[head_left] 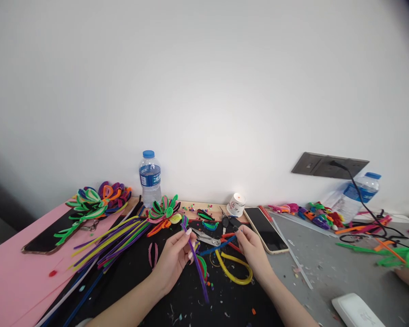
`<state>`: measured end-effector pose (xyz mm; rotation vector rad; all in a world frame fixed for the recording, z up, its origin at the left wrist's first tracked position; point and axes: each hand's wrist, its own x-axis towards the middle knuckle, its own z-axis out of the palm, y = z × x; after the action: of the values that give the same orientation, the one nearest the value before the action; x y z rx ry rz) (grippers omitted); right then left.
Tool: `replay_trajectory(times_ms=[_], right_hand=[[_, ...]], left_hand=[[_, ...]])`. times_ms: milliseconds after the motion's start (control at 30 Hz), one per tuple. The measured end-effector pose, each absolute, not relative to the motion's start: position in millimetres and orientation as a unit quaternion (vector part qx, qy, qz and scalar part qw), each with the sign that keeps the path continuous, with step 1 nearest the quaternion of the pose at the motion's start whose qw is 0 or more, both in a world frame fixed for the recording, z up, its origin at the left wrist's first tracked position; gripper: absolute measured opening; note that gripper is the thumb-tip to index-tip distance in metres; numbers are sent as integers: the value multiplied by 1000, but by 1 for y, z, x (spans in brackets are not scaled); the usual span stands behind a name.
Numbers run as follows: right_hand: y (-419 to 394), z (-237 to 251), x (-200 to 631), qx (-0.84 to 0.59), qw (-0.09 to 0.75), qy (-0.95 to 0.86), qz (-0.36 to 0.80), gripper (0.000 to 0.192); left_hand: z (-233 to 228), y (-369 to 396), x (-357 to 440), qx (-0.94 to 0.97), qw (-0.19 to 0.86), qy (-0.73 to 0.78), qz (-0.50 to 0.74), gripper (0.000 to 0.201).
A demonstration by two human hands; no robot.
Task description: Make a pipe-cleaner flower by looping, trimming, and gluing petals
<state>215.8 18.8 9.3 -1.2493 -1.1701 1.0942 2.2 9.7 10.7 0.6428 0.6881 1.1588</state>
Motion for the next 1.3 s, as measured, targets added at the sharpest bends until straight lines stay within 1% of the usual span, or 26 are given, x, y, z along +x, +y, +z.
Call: replay_trajectory(times_ms=[100, 133, 200, 267, 300, 367, 400, 500, 567, 633, 733, 833, 1000, 1200, 1300], right_hand=[[18, 8, 212, -566, 502, -553, 350, 16], [18, 9, 210, -575, 493, -572, 314, 16], [14, 13, 206, -567, 470, -613, 285, 23], [7, 17, 199, -524, 432, -662, 317, 29], [3, 19, 196, -491, 404, -685, 355, 34], [-4, 21, 189, -424, 379, -694, 442, 40], [-8, 21, 186, -409, 384, -678, 474, 38], [-12, 20, 182, -401, 420, -597, 553, 17], [-12, 20, 181, -411, 436, -546, 585, 16], [-10, 20, 181, -419, 434, -518, 607, 20], [-9, 19, 179, -425, 392, -510, 637, 26], [-9, 16, 174, -428, 361, -506, 656, 28], [-12, 14, 170, -414, 380, -463, 686, 32], [-13, 21, 173, -409, 395, -457, 684, 27], [-13, 23, 174, -420, 390, -454, 682, 27]], left_hand=[[8, 10, 3, 263, 747, 322, 519, 20], [7, 10, 3, 253, 751, 328, 515, 19], [4, 11, 3, 235, 752, 345, 510, 19], [2, 12, 4, 223, 748, 361, 511, 20], [2, 12, 5, 221, 745, 367, 511, 20], [2, 11, 6, 229, 739, 378, 509, 19], [2, 10, 7, 241, 735, 382, 505, 20], [3, 9, 7, 316, 708, 400, 488, 23], [3, 8, 8, 384, 678, 411, 474, 27], [2, 7, 9, 446, 650, 413, 455, 30], [0, 5, 11, 520, 625, 400, 424, 31], [1, 1, 13, 565, 609, 391, 397, 32], [4, -3, 12, 586, 611, 378, 373, 33], [1, -3, 10, 614, 590, 390, 351, 35], [2, -4, 10, 635, 573, 393, 338, 35]])
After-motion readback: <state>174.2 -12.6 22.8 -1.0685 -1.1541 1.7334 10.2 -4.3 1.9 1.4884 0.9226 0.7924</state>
